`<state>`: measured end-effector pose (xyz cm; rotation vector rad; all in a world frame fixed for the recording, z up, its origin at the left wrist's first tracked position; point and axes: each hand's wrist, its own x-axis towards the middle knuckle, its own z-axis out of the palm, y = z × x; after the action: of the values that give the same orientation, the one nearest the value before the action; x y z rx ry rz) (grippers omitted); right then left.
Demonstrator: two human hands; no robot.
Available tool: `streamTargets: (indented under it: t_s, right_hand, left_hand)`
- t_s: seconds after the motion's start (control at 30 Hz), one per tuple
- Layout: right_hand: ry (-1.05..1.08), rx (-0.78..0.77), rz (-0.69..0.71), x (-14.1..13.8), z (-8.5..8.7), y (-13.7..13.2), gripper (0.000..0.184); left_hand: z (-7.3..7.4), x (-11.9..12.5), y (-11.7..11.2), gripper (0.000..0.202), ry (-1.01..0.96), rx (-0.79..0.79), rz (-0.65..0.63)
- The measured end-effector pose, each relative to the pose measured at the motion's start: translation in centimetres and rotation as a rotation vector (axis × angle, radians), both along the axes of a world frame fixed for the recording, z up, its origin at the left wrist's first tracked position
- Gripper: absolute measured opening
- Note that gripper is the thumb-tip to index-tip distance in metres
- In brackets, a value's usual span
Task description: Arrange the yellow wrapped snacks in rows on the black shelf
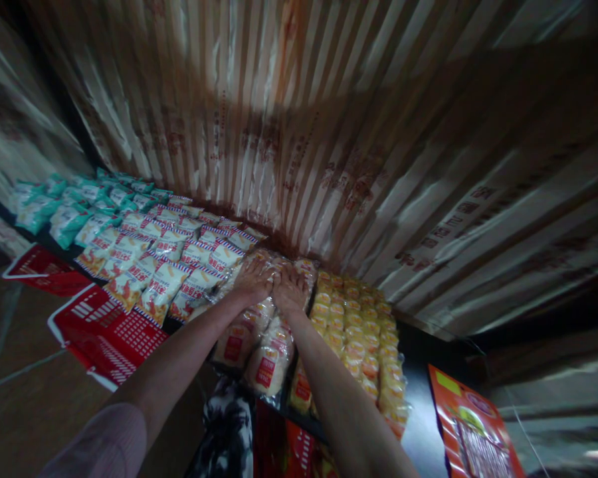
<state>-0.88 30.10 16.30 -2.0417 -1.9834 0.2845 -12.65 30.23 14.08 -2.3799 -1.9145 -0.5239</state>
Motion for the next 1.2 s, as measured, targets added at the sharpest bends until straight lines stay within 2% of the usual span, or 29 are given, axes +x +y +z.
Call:
streamTargets:
  t_s: [0.13,0.37,0.43,0.53,0.67,0.8,0.93,1.0,1.1,1.2]
  right_hand:
    - [-0.018,-0.012,0.011,-0.2,0.0,0.0,0.052]
    - [-0.011,-0.072,0.018,-0.2,0.1,0.1,0.054]
    - [0.002,-0.062,0.031,0.0,0.1,0.0,0.054]
    - [0.019,0.025,0.081,0.3,0.2,0.0,0.055]
    - [0.019,0.174,0.154,0.6,0.5,-0.1,0.053]
    - [0.009,0.327,0.236,0.6,1.0,-1.1,0.052]
    - [0.028,0.463,0.335,-0.4,1.5,-3.7,0.047]
    - [0.032,0.512,0.403,-1.5,1.7,-5.5,0.044]
    - [0.025,0.559,0.562,-4.0,1.9,-8.3,0.041]
    - [0.041,0.557,0.702,-7.1,1.7,-10.6,0.039]
  left_hand:
    - [0.1,-0.2,0.0,0.043,0.025,-0.009,0.000]
    - [-0.6,-0.3,0.4,0.042,0.020,0.043,-0.003]
    - [-0.4,-0.2,0.4,0.043,0.014,0.084,0.002]
    - [0.9,-0.2,-0.1,0.042,0.017,0.146,-0.017]
    - [2.7,-0.5,-2.2,0.046,-0.026,0.226,-0.011]
    - [3.3,-0.7,-6.0,0.042,-0.117,0.313,0.010]
    - [2.6,-1.6,-10.6,0.041,-0.229,0.403,0.147]
    - [1.9,-3.0,-12.8,0.043,-0.287,0.503,0.272]
    - [0.5,-6.5,-15.2,0.049,-0.324,0.618,0.486]
    - [-1.1,-11.2,-16.0,0.053,-0.336,0.666,0.753]
